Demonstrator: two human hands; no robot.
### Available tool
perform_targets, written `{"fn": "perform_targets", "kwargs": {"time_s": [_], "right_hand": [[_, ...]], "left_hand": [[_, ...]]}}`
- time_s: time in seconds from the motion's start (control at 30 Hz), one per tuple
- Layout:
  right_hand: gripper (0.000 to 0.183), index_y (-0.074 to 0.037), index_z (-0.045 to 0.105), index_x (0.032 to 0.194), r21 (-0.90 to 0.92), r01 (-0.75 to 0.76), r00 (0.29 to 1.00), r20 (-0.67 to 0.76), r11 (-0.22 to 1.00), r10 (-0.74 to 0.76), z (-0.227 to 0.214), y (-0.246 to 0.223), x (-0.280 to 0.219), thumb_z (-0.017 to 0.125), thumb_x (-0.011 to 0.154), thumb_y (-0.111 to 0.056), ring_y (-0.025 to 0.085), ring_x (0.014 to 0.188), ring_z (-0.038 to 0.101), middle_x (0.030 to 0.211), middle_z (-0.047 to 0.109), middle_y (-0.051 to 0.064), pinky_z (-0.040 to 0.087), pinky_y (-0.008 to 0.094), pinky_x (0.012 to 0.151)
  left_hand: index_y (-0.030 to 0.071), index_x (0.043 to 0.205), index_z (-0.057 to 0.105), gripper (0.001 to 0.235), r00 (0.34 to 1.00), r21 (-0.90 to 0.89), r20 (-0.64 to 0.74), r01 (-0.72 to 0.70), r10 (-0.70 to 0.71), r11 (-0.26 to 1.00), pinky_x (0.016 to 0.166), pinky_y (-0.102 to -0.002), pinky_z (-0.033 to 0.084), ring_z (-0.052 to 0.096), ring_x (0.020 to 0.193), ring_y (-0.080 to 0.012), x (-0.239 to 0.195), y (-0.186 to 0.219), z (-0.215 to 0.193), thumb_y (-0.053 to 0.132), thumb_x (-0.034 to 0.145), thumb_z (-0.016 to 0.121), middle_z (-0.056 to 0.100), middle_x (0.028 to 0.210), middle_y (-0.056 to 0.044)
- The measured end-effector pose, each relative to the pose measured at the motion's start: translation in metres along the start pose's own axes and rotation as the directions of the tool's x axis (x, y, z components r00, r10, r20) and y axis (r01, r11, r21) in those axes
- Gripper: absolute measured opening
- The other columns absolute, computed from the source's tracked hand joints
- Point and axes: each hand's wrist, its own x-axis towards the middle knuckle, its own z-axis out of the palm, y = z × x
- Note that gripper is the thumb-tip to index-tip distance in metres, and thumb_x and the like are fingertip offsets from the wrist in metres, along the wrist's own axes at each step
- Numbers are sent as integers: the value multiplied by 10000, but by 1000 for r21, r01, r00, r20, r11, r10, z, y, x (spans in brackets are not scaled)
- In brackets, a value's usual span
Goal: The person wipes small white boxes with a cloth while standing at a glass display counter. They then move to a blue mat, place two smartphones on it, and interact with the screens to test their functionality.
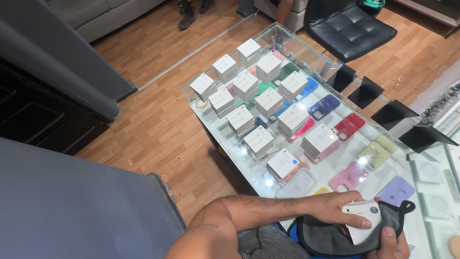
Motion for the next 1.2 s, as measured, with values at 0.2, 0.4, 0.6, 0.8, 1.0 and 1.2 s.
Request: {"fn": "perform_targets", "kwargs": {"time_s": [0.2,0.4,0.6,0.8,1.0,1.2], "right_hand": [[631,95,334,1378,28,-34,997,-70,999,36,20,-4,-3,331,976,-392,366,1166,475,1307,438,302,403,391,971],[655,122,346,1329,46,219,919,-345,975,-190,30,29,2,333,1033,-461,379,1246,449,1339,409,322,398,437,1081],[633,23,235,1385,116,35,996,-80,993,-25,13,31,-4,256,997,-477,301,1313,308,1415,292,207,261,404,1145],[575,48,335,1355,119,21,966,-259,993,11,2,67,-6,317,1033,-428,274,1284,409,1359,398,228,358,370,1127],[778,-81,283,1414,157,-39,996,-72,987,51,0,42,8,241,897,-661,312,1352,384,1432,370,182,333,401,1188],[722,96,116,1399,149,-1,999,34,989,-4,8,49,-9,207,980,-484,373,1350,206,1433,184,313,202,473,1138]], "left_hand": [[8,1072,467,568,991,-235,-133,-61,30,970,491,-288,510,596,645,-195,1,5,7,424,705,589,588,833,-122],[57,1081,462,572,929,-342,-368,-85,-50,936,628,-268,460,558,801,-123,-5,1,32,511,747,561,566,973,-51],[51,1111,405,624,886,-200,-464,-102,-2,974,717,-316,450,567,924,-181,-10,0,39,536,733,509,585,993,-76],[22,1190,421,663,899,-148,-437,-101,27,984,860,-342,441,546,1075,-258,-20,26,31,476,712,494,560,1126,-145],[13,1187,436,805,944,-52,-331,-6,-12,999,738,-367,450,579,969,-315,-24,33,24,581,615,425,582,1048,-177],[73,1144,457,673,904,-13,-427,-1,-5,1000,727,-353,462,596,920,-272,-12,19,26,541,661,472,595,1003,-138]]}}
